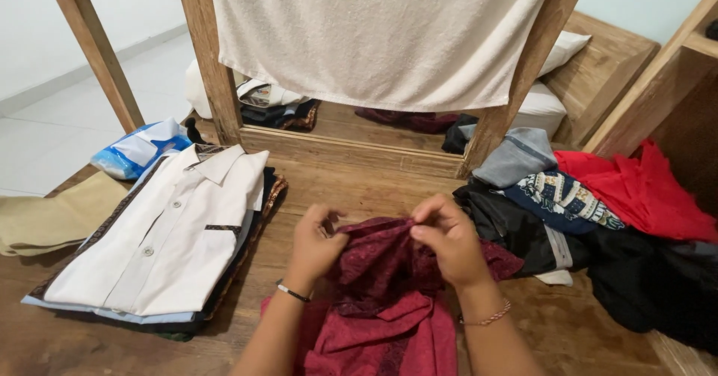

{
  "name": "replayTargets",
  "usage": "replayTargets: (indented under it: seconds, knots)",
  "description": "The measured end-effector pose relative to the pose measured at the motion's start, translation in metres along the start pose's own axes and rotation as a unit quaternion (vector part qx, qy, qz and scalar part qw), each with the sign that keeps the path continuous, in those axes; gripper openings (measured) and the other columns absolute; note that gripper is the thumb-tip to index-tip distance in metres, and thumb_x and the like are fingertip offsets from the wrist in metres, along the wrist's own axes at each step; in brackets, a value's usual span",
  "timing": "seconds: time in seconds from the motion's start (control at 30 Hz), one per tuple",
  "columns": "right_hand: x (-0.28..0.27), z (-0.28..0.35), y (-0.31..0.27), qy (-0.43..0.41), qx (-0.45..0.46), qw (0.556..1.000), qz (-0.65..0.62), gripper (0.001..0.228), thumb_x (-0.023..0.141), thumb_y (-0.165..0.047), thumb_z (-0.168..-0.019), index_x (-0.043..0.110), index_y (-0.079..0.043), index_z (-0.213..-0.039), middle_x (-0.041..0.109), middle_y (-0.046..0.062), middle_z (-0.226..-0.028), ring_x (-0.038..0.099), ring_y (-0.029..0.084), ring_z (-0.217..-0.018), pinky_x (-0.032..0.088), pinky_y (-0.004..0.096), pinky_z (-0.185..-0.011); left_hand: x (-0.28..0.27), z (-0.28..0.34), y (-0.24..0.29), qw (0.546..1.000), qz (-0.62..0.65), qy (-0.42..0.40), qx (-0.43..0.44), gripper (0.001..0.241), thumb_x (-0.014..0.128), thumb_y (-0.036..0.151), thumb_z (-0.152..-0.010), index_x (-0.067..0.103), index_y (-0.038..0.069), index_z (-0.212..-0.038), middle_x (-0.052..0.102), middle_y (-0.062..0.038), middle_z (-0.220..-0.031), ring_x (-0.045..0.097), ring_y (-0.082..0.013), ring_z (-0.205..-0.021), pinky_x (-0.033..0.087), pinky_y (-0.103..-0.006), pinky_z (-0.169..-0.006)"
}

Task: The person folds a maroon patterned shirt on a wooden table. They smooth the fabric, fold the sleeves inward, fold the sides toward the center, and then fold the shirt in half to create a neat stack.

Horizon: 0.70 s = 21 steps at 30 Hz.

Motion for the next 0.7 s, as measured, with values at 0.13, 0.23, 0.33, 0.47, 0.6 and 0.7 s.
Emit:
replayTargets:
  seconds: [0.13,0.23,0.33,0.47,0.6,0.7]
  knots:
    - [-0.01,-0.001,0.007,0.015,0.003,0.996,-0.086,0.018,0.073,-0.002,-0.08,0.06,-0.004,-0.092,0.064,0.011,-0.093,0.06,0.016,-0.081,0.046,0.027,-0.067,0.005,0.008,0.006,0.97,0.185,-0.109,-0.111,0.028,0.061,-0.003,-0.071,0.079,0.008,-0.09,0.065,0.001,-0.075,0.058,-0.0105,-0.07,0.05,-0.0248,-0.063]
    - [0.007,-0.005,-0.032,-0.052,0.035,0.99,0.123,0.039,0.077,-0.012,-0.085,0.07,-0.007,-0.123,0.076,0.008,-0.107,0.069,0.014,-0.093,0.056,0.031,-0.077,-0.005,0.001,0.017,0.898,0.403,-0.079,-0.156,0.033,0.054,0.0,-0.071,0.07,0.0,-0.1,0.071,-0.014,-0.089,0.065,-0.0207,-0.076,0.053,-0.0312,-0.067]
    - [0.023,-0.011,-0.058,-0.079,0.01,0.957,0.28,0.044,0.073,-0.013,-0.087,0.068,-0.011,-0.131,0.073,0.017,-0.121,0.075,0.031,-0.092,0.06,0.04,-0.071,-0.02,-0.003,0.021,0.851,0.516,0.051,-0.08,0.053,0.049,-0.002,-0.078,0.057,0.011,-0.129,0.066,-0.009,-0.129,0.066,-0.0198,-0.109,0.053,-0.0295,-0.09]
    - [0.013,-0.013,-0.027,-0.249,0.204,0.81,0.489,0.035,0.069,-0.03,-0.089,0.074,-0.014,-0.12,0.075,0.016,-0.118,0.068,0.043,-0.111,0.053,0.052,-0.095,-0.018,0.0,0.034,0.91,0.406,0.078,-0.038,0.082,0.056,0.025,-0.097,0.013,0.02,-0.166,0.017,-0.02,-0.169,0.023,-0.04,-0.151,0.024,-0.0542,-0.12]
    - [0.001,-0.006,0.017,-0.312,0.277,0.731,0.54,0.03,0.068,-0.039,-0.088,0.078,-0.016,-0.104,0.079,0.015,-0.105,0.071,0.041,-0.106,0.054,0.05,-0.089,-0.01,0.021,0.078,0.971,-0.045,0.096,0.216,0.06,0.087,0.026,-0.079,0.066,0.002,-0.13,0.06,-0.025,-0.138,0.049,-0.0442,-0.137,0.035,-0.0516,-0.118]
    - [-0.001,-0.006,0.041,-0.301,0.296,0.716,0.556,0.049,0.064,-0.06,-0.086,0.079,-0.015,-0.097,0.079,0.015,-0.098,0.073,0.04,-0.101,0.055,0.047,-0.083,0.013,0.036,0.064,0.968,-0.039,-0.204,0.141,0.015,0.075,0.03,-0.087,0.081,0.025,-0.099,0.082,-0.001,-0.091,0.078,-0.0242,-0.096,0.059,-0.0375,-0.087]
Point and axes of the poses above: each hand's wrist, its own z-axis away from the middle knuckle, its own x-axis out of the palm, y = z × x, the point moved 2 cm from there along -z, towards the middle knuckle
